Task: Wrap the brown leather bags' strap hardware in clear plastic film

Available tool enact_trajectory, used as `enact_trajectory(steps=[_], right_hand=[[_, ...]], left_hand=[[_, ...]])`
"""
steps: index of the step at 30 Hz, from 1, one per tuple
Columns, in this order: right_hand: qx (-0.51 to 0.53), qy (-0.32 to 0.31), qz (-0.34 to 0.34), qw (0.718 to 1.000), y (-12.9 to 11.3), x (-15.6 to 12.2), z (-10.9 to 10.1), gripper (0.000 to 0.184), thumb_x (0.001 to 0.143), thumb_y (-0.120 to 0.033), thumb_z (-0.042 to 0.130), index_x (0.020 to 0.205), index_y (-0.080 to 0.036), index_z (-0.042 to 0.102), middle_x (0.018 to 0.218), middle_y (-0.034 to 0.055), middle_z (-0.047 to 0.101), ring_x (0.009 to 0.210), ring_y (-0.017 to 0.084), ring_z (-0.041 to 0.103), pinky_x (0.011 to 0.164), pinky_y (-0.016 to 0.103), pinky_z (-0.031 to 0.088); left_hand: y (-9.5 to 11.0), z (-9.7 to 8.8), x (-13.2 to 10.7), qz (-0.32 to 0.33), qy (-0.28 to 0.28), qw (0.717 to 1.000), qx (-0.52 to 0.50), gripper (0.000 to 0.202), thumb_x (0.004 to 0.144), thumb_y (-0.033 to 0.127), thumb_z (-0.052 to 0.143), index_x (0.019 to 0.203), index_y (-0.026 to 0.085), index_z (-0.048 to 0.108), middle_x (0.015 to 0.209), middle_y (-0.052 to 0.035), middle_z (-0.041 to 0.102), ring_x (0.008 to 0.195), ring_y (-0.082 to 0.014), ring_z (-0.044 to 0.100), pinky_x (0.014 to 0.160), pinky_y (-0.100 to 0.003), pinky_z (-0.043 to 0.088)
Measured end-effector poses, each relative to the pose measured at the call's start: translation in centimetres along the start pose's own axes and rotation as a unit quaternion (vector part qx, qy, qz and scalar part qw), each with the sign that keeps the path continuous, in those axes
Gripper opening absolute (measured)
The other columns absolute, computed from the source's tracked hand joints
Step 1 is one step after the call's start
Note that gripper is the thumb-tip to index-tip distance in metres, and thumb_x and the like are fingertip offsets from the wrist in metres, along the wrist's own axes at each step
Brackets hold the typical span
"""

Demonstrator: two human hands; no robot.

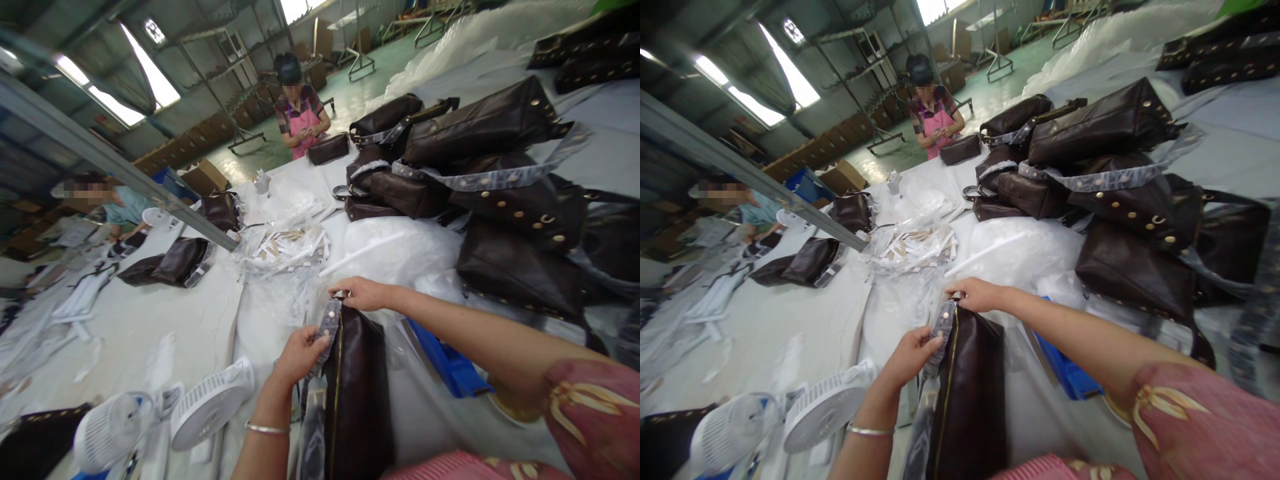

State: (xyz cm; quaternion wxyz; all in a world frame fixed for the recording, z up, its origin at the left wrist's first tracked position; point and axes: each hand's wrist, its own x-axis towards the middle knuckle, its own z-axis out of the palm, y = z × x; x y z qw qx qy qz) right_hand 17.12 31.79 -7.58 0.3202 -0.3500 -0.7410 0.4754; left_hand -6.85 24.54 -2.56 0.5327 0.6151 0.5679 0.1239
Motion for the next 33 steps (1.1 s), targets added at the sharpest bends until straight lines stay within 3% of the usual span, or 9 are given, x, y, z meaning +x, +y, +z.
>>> enact_trajectory(steps=[2,4,7,12,16,21,26,30,33], right_hand=[[0.016,0.130,0.066,0.989,-1.2,-1.5,1.5,0.031,0.070,-0.012,0.060,0.097,-0.017,0.074,0.092,0.0045,0.073,0.075,0.016,0.062,0.074,0.026,0.050],[0.099,0.200,0.168,0.960,-2.5,-3.1,3.5,0.014,0.079,-0.025,0.061,0.081,-0.015,0.072,0.077,0.0052,0.070,0.067,0.015,0.061,0.065,0.026,0.050],[0.333,0.153,0.280,0.887,-4.3,-4.3,6.5,0.033,0.087,-0.044,0.060,0.078,-0.013,0.068,0.074,0.0075,0.070,0.063,0.016,0.064,0.057,0.025,0.051],[0.584,0.145,0.319,0.732,-7.1,-2.5,8.1,0.030,0.095,-0.039,0.053,0.082,-0.014,0.063,0.070,0.0057,0.069,0.059,0.015,0.065,0.059,0.028,0.054],[0.617,0.189,0.340,0.684,-8.2,-1.2,7.9,0.030,0.098,-0.026,0.043,0.082,-0.012,0.063,0.073,0.0091,0.071,0.059,0.019,0.067,0.057,0.031,0.055],[0.631,0.281,0.355,0.630,-7.8,-0.2,8.3,0.026,0.096,-0.020,0.045,0.074,-0.014,0.058,0.062,0.0052,0.066,0.060,0.018,0.068,0.061,0.030,0.055],[0.645,0.277,0.335,0.629,-8.0,-0.4,8.3,0.038,0.101,-0.038,0.037,0.078,-0.016,0.057,0.068,0.0051,0.068,0.063,0.018,0.068,0.063,0.031,0.056],[0.655,0.147,0.301,0.677,-8.5,-2.3,9.1,0.043,0.099,-0.049,0.038,0.087,-0.014,0.060,0.080,0.0100,0.072,0.061,0.021,0.068,0.054,0.033,0.054],[0.623,0.123,0.316,0.705,-8.8,-2.8,9.9,0.035,0.098,-0.044,0.041,0.090,-0.016,0.060,0.078,0.0090,0.072,0.055,0.021,0.065,0.045,0.032,0.050]], left_hand=[[-0.5,-0.1,-0.5,-0.011,0.025,1.000,0.001,0.040,0.079,0.054,0.062,0.073,0.014,0.067,0.064,0.0010,0.061,0.063,-0.0148,0.055,0.059,-0.024,0.040],[-0.5,0.1,-0.6,-0.016,0.053,0.998,-0.015,0.041,0.079,0.054,0.061,0.073,0.014,0.067,0.062,0.0016,0.060,0.061,-0.0144,0.053,0.057,-0.023,0.040],[0.6,0.5,-0.6,-0.003,0.063,0.998,-0.028,0.036,0.079,0.049,0.063,0.076,0.014,0.069,0.063,0.0021,0.061,0.061,-0.0133,0.052,0.058,-0.023,0.039],[2.3,1.0,-1.2,0.041,-0.006,0.998,-0.049,0.030,0.081,0.044,0.064,0.080,0.014,0.069,0.070,-0.0005,0.067,0.065,-0.0146,0.059,0.063,-0.024,0.044],[1.7,1.4,-2.7,0.032,-0.054,0.995,-0.081,0.034,0.085,0.047,0.059,0.080,0.014,0.067,0.072,-0.0052,0.071,0.067,-0.0178,0.066,0.067,-0.029,0.050],[0.8,2.4,-4.3,0.015,-0.020,0.997,-0.071,0.031,0.086,0.045,0.057,0.074,0.017,0.063,0.063,-0.0027,0.069,0.056,-0.0164,0.064,0.061,-0.029,0.049],[1.2,2.7,-4.7,0.033,-0.002,0.998,-0.049,0.030,0.087,0.043,0.055,0.073,0.018,0.062,0.063,-0.0027,0.069,0.057,-0.0166,0.064,0.061,-0.028,0.049],[1.5,2.5,-5.0,0.054,0.006,0.998,-0.040,0.033,0.088,0.044,0.054,0.072,0.017,0.064,0.064,-0.0036,0.069,0.059,-0.0164,0.064,0.064,-0.029,0.049],[1.7,2.3,-5.1,0.063,-0.015,0.997,-0.049,0.039,0.088,0.049,0.052,0.073,0.016,0.067,0.069,-0.0050,0.071,0.066,-0.0170,0.066,0.071,-0.029,0.050]])
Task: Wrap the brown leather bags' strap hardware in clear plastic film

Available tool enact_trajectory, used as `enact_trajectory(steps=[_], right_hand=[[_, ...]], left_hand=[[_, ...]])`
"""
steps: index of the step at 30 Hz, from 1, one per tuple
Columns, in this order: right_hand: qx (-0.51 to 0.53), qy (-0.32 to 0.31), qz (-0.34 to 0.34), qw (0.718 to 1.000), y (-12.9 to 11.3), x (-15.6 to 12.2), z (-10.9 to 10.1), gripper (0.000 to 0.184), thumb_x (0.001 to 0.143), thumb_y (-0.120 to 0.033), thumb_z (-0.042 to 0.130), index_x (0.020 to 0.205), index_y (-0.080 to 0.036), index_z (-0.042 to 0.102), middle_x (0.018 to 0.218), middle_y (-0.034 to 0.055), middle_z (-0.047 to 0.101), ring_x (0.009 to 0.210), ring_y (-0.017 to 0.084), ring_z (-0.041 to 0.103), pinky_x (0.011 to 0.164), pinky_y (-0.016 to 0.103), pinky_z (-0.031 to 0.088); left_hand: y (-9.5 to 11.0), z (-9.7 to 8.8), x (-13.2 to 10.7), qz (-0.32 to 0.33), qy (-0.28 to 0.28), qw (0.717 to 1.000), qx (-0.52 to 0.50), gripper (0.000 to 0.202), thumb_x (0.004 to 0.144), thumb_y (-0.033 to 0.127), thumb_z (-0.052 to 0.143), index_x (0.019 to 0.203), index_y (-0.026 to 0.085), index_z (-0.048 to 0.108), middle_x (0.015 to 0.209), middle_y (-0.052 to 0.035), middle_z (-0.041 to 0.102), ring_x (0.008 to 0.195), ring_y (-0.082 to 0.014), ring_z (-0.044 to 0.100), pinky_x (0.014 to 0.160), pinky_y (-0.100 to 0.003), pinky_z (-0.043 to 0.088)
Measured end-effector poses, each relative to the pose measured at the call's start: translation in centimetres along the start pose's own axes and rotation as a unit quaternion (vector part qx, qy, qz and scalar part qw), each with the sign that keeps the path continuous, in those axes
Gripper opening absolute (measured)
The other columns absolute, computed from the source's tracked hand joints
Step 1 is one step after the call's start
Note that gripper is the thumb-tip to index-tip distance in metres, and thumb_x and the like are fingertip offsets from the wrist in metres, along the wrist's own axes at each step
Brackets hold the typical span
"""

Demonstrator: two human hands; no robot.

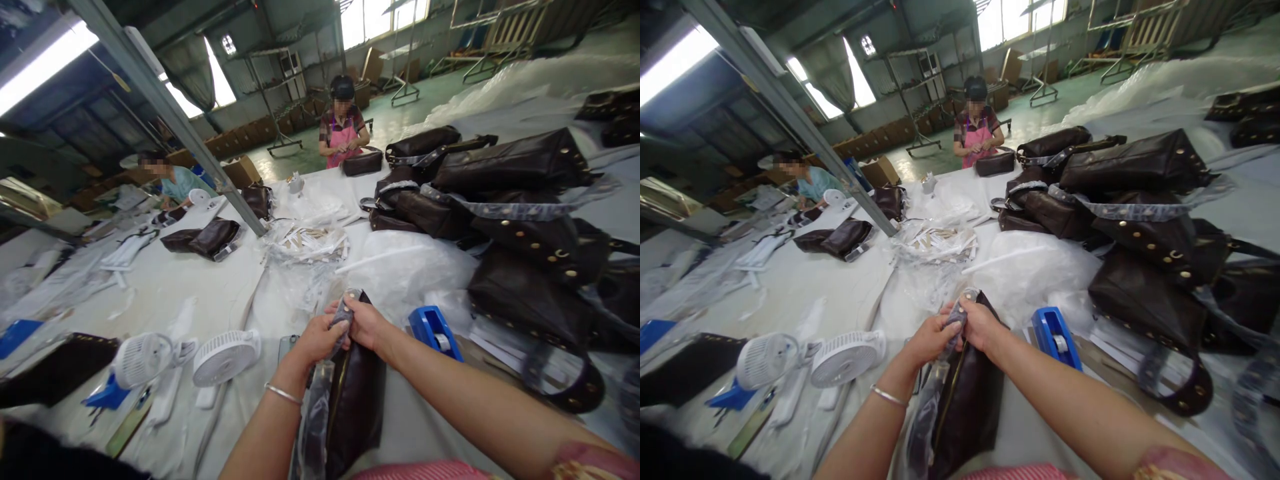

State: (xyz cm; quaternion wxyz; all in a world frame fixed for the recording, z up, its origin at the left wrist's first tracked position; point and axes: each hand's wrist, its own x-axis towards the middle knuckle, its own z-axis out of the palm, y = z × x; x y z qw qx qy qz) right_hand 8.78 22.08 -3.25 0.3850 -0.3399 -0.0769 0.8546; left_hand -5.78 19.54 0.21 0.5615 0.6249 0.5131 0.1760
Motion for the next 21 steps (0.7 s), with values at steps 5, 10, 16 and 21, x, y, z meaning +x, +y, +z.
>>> enact_trajectory(steps=[5,10,16,21], right_hand=[[0.018,0.043,-0.066,0.997,-0.6,0.9,1.0,0.028,0.097,-0.038,0.045,0.084,-0.017,0.058,0.074,0.0079,0.071,0.065,0.021,0.069,0.064,0.037,0.057],[0.067,0.100,-0.111,0.987,-2.1,1.2,2.0,0.026,0.098,-0.030,0.043,0.080,-0.018,0.058,0.071,0.0063,0.071,0.068,0.020,0.070,0.070,0.035,0.058],[0.093,0.149,-0.106,0.979,-3.1,1.1,2.7,0.027,0.100,-0.025,0.038,0.087,-0.015,0.059,0.074,0.0069,0.072,0.069,0.019,0.071,0.067,0.031,0.059],[0.087,0.159,-0.114,0.977,-2.3,1.5,3.2,0.028,0.101,-0.025,0.036,0.094,-0.014,0.060,0.077,0.0074,0.072,0.070,0.018,0.070,0.067,0.031,0.060]], left_hand=[[-0.4,-1.9,-1.4,-0.021,-0.034,0.999,-0.004,0.046,0.083,0.057,0.056,0.071,0.014,0.070,0.067,-0.0048,0.071,0.063,-0.0174,0.065,0.065,-0.027,0.049],[-1.9,-5.3,-7.2,-0.082,-0.034,0.995,-0.041,0.042,0.080,0.056,0.062,0.069,0.015,0.064,0.061,-0.0017,0.068,0.057,-0.0153,0.061,0.059,-0.024,0.045],[-6.2,-7.4,-20.2,-0.187,-0.015,0.969,-0.158,0.045,0.073,0.060,0.069,0.071,0.017,0.057,0.051,-0.0003,0.063,0.041,-0.0116,0.053,0.044,-0.020,0.035],[-10.5,-7.3,-31.1,-0.246,0.064,0.942,-0.220,0.052,0.064,0.067,0.073,0.068,0.018,0.055,0.049,-0.0006,0.063,0.037,-0.0112,0.051,0.039,-0.019,0.032]])
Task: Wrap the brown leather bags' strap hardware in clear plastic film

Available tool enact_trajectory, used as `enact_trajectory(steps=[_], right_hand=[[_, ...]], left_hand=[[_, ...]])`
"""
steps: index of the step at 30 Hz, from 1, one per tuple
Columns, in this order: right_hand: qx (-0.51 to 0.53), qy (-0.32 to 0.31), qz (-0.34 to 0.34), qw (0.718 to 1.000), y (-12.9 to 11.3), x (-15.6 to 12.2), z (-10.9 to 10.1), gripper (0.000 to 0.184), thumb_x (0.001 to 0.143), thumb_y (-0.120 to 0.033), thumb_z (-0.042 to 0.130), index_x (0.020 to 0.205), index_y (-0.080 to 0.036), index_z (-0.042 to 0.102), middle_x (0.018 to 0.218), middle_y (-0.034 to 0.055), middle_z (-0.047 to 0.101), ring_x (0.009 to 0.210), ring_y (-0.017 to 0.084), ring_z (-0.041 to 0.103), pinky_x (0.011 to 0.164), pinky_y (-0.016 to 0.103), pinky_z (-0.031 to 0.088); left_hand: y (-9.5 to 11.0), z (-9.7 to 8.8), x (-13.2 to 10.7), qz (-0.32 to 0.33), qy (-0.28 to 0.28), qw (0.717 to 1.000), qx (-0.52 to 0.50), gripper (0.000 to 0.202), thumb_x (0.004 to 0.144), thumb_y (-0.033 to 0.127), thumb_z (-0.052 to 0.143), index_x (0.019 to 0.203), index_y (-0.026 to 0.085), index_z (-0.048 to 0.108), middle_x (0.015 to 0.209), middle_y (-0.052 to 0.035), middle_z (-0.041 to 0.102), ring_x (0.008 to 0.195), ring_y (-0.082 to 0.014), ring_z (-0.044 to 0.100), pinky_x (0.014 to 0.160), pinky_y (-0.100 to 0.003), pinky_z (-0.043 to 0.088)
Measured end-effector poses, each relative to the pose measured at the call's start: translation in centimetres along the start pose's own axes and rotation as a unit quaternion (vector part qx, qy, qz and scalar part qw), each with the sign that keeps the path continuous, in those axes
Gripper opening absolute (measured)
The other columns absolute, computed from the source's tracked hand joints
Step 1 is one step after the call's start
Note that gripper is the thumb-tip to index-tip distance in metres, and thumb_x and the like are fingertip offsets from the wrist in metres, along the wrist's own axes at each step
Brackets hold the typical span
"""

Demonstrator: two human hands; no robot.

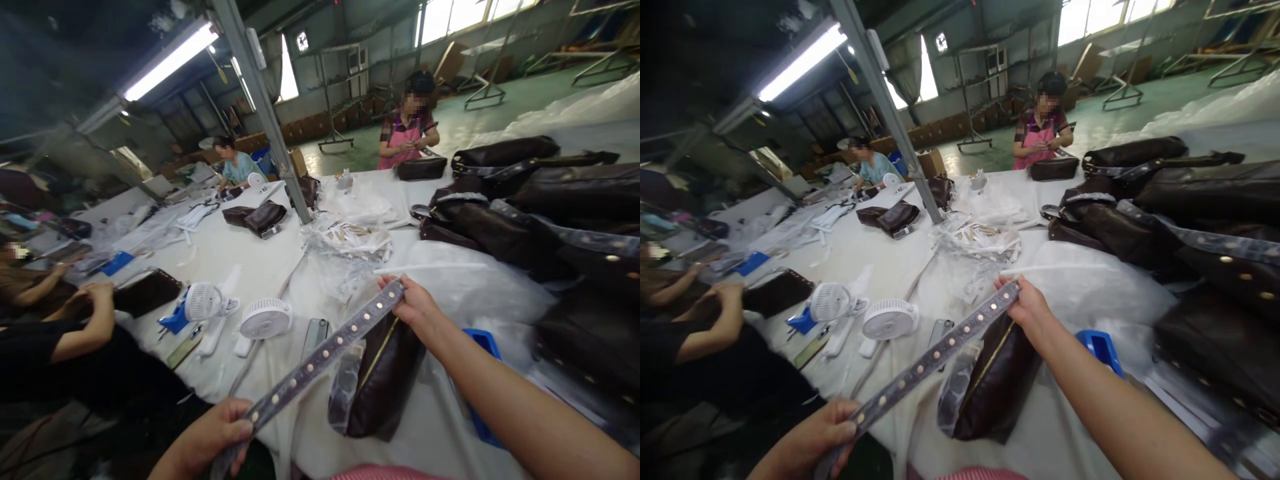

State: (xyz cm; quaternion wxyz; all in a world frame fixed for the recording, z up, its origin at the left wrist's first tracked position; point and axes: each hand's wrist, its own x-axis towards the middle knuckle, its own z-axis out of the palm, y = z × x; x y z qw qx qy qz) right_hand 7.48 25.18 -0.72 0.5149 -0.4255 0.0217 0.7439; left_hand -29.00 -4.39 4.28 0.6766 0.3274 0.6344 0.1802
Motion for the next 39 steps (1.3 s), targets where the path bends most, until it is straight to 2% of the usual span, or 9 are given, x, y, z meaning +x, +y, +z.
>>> enact_trajectory(steps=[2,4,10,15,19,21,23,30,39], right_hand=[[-0.008,0.002,-0.004,1.000,0.5,0.0,0.1,0.028,0.101,-0.024,0.036,0.096,-0.013,0.061,0.080,0.0080,0.072,0.071,0.017,0.070,0.066,0.030,0.061],[-0.012,0.000,-0.013,1.000,0.7,0.2,-0.1,0.031,0.101,-0.025,0.034,0.096,-0.013,0.062,0.081,0.0085,0.071,0.073,0.017,0.070,0.065,0.029,0.061],[-0.009,-0.051,-0.048,0.998,0.2,-0.1,-1.9,0.047,0.101,-0.048,0.025,0.102,-0.020,0.062,0.101,0.0103,0.070,0.089,0.021,0.070,0.072,0.039,0.060],[-0.060,-0.185,0.026,0.981,3.0,-6.4,-1.7,0.062,0.093,-0.069,0.031,0.109,-0.017,0.061,0.124,0.0176,0.063,0.112,0.026,0.063,0.084,0.044,0.056],[-0.110,-0.362,0.129,0.917,6.3,-12.7,1.5,0.059,0.094,-0.064,0.036,0.107,-0.015,0.064,0.107,0.0152,0.070,0.098,0.024,0.068,0.083,0.039,0.055],[-0.135,-0.407,0.107,0.897,6.7,-14.2,3.6,0.044,0.096,-0.052,0.043,0.089,-0.015,0.066,0.066,0.0044,0.067,0.059,0.016,0.064,0.065,0.030,0.056],[-0.167,-0.385,0.054,0.906,6.1,-14.6,5.3,0.035,0.097,-0.040,0.046,0.082,-0.015,0.065,0.047,-0.0015,0.057,0.039,0.013,0.050,0.048,0.025,0.049],[-0.147,-0.274,-0.112,0.944,3.3,-13.9,7.1,0.021,0.095,-0.026,0.049,0.088,-0.013,0.064,0.075,0.0071,0.074,0.067,0.018,0.070,0.061,0.027,0.057],[-0.110,-0.215,-0.150,0.959,2.4,-12.6,7.5,0.021,0.097,-0.023,0.045,0.091,-0.012,0.062,0.071,0.0056,0.073,0.059,0.016,0.069,0.058,0.026,0.058]], left_hand=[[-1.1,-0.6,-1.9,0.017,0.030,0.999,-0.009,0.053,0.065,0.067,0.072,0.069,0.017,0.056,0.048,-0.0006,0.062,0.036,-0.0102,0.050,0.039,-0.019,0.031],[-0.4,-0.3,-2.9,0.052,0.066,0.996,-0.012,0.052,0.068,0.066,0.071,0.071,0.016,0.058,0.049,-0.0006,0.062,0.036,-0.0089,0.049,0.038,-0.018,0.031],[9.1,3.7,-2.0,0.189,0.175,0.964,-0.061,0.046,0.072,0.058,0.073,0.074,0.015,0.057,0.058,-0.0014,0.065,0.044,-0.0086,0.056,0.043,-0.017,0.039],[16.3,7.9,0.6,0.241,0.158,0.949,-0.128,0.049,0.067,0.057,0.078,0.079,0.014,0.058,0.061,-0.0009,0.066,0.044,-0.0086,0.057,0.045,-0.019,0.045],[18.9,11.8,2.7,0.271,0.104,0.950,-0.115,0.046,0.070,0.054,0.077,0.078,0.012,0.060,0.063,-0.0027,0.067,0.047,-0.0100,0.060,0.048,-0.021,0.049],[19.2,13.4,3.4,0.286,0.078,0.950,-0.100,0.044,0.072,0.051,0.077,0.080,0.011,0.062,0.065,-0.0035,0.068,0.050,-0.0111,0.062,0.051,-0.023,0.051],[19.1,14.4,3.8,0.292,0.049,0.950,-0.102,0.043,0.072,0.049,0.077,0.084,0.011,0.063,0.069,-0.0043,0.070,0.055,-0.0125,0.065,0.055,-0.024,0.053],[15.7,14.0,3.3,0.197,-0.052,0.977,-0.068,0.042,0.069,0.046,0.081,0.088,0.011,0.065,0.077,-0.0084,0.073,0.063,-0.0179,0.070,0.050,-0.022,0.051],[11.6,13.0,3.2,0.180,-0.097,0.973,-0.111,0.038,0.078,0.045,0.074,0.086,0.008,0.068,0.076,-0.0111,0.073,0.062,-0.0174,0.070,0.059,-0.026,0.055]])
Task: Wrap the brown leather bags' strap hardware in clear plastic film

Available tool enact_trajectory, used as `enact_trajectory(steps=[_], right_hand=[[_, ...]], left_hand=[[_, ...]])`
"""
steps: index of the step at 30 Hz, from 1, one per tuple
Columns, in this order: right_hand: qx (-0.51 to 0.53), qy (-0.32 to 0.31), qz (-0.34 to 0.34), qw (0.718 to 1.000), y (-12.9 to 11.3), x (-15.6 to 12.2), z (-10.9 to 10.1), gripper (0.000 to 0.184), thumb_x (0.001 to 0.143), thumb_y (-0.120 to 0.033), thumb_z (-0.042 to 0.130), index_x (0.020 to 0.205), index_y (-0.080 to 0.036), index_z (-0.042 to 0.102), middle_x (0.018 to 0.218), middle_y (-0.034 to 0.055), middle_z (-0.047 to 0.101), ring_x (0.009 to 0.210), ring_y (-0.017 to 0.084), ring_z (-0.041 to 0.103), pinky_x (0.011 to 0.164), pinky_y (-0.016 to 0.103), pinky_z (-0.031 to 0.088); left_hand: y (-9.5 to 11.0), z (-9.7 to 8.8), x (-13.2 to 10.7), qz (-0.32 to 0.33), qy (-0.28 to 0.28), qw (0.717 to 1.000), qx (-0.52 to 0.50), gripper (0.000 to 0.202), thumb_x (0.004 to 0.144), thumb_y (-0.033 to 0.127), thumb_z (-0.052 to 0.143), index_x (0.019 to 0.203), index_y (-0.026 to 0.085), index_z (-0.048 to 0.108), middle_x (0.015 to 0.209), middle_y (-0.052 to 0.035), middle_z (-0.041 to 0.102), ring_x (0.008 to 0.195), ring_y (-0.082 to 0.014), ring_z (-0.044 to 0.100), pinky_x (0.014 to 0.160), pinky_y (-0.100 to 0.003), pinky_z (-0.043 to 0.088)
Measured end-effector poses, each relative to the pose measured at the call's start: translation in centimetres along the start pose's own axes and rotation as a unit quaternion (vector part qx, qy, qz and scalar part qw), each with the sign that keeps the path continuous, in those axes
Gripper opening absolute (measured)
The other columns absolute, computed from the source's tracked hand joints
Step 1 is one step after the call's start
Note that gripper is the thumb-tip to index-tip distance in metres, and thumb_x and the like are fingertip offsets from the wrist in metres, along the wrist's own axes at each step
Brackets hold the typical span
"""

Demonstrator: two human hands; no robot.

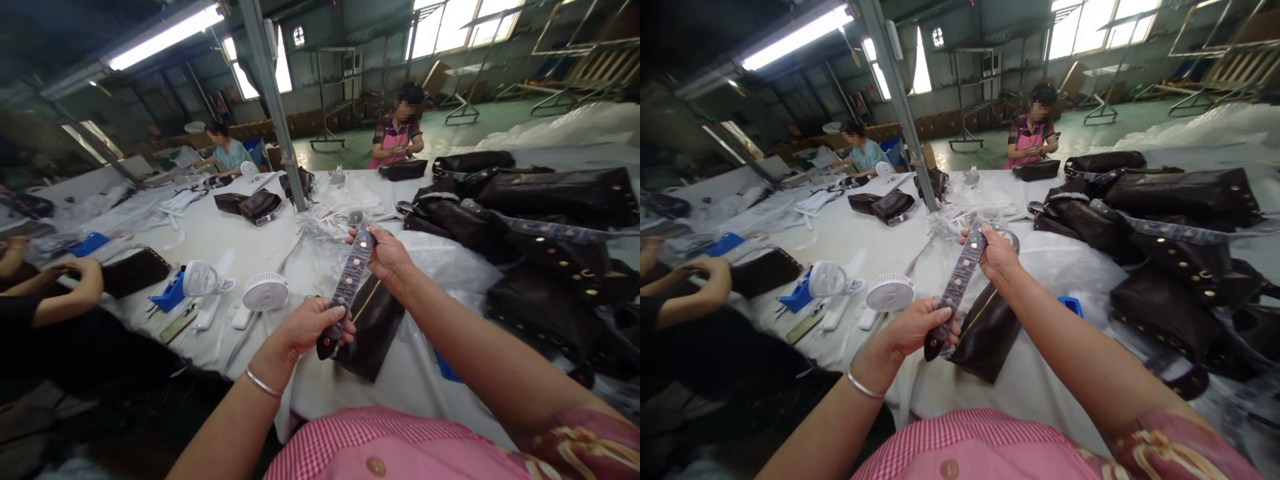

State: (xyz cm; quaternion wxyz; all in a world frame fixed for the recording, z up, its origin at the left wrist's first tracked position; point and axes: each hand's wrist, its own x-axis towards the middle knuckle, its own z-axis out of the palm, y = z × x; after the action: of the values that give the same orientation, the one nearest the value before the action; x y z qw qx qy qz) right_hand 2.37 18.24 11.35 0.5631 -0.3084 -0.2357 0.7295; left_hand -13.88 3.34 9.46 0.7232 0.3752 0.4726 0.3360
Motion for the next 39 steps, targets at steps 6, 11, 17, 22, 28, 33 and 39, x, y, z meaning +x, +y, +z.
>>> enact_trajectory(steps=[6,11,17,22,28,33,39], right_hand=[[0.004,0.021,-0.024,0.999,0.0,-0.1,-0.1,0.021,0.097,-0.022,0.044,0.090,-0.012,0.061,0.070,0.0060,0.073,0.057,0.016,0.067,0.056,0.026,0.057],[0.010,-0.005,-0.008,1.000,-0.6,-0.8,-0.1,0.024,0.097,-0.032,0.046,0.092,-0.014,0.061,0.076,0.0061,0.073,0.060,0.017,0.067,0.057,0.028,0.055],[-0.045,-0.237,0.120,0.963,1.1,-6.6,-1.6,0.038,0.089,-0.053,0.054,0.087,-0.017,0.064,0.080,0.0048,0.071,0.073,0.017,0.065,0.069,0.028,0.052],[-0.187,-0.219,0.097,0.953,5.3,-12.4,-3.0,0.029,0.075,-0.040,0.072,0.080,-0.012,0.066,0.064,0.0011,0.064,0.052,0.011,0.053,0.056,0.025,0.044],[-0.364,-0.237,-0.030,0.900,4.4,-15.1,-3.7,0.016,0.082,-0.026,0.058,0.071,-0.015,0.061,0.061,-0.0020,0.059,0.056,0.012,0.055,0.055,0.023,0.043],[-0.505,-0.356,-0.269,0.739,4.1,-16.3,-4.0,0.024,0.090,-0.028,0.052,0.071,-0.017,0.060,0.066,0.0004,0.062,0.061,0.013,0.057,0.061,0.023,0.045],[-0.507,-0.211,-0.491,0.676,0.5,-15.4,-3.6,0.044,0.089,-0.036,0.058,0.126,-0.013,0.054,0.114,0.0160,0.067,0.106,0.025,0.063,0.091,0.038,0.050]], left_hand=[[-1.4,-0.3,-2.0,0.004,-0.014,1.000,-0.016,0.040,0.078,0.046,0.074,0.089,0.009,0.067,0.077,-0.0124,0.074,0.060,-0.0184,0.070,0.055,-0.026,0.054],[-1.8,0.2,-3.3,0.009,0.028,1.000,0.002,0.039,0.076,0.045,0.075,0.085,0.009,0.064,0.073,-0.0110,0.073,0.058,-0.0170,0.069,0.054,-0.024,0.052],[-1.6,1.7,-3.4,0.070,0.083,0.994,0.032,0.038,0.079,0.047,0.070,0.086,0.011,0.062,0.075,-0.0110,0.074,0.059,-0.0172,0.069,0.056,-0.026,0.051],[-2.5,2.8,-3.6,0.056,0.080,0.989,0.110,0.041,0.081,0.051,0.066,0.085,0.010,0.067,0.075,-0.0114,0.074,0.061,-0.0177,0.067,0.059,-0.027,0.049],[-2.2,1.3,-3.7,0.076,0.020,0.992,0.100,0.050,0.083,0.057,0.064,0.101,0.011,0.071,0.098,-0.0138,0.074,0.089,-0.0236,0.068,0.083,-0.036,0.051],[1.7,4.1,-3.4,0.123,0.088,0.988,-0.023,0.042,0.076,0.050,0.074,0.096,0.014,0.068,0.080,-0.0089,0.074,0.085,-0.0236,0.070,0.081,-0.036,0.054],[5.2,7.7,-9.4,0.097,0.113,0.989,-0.011,0.035,0.082,0.050,0.068,0.086,0.016,0.062,0.050,0.0059,0.048,0.039,-0.0085,0.047,0.044,-0.023,0.042]])
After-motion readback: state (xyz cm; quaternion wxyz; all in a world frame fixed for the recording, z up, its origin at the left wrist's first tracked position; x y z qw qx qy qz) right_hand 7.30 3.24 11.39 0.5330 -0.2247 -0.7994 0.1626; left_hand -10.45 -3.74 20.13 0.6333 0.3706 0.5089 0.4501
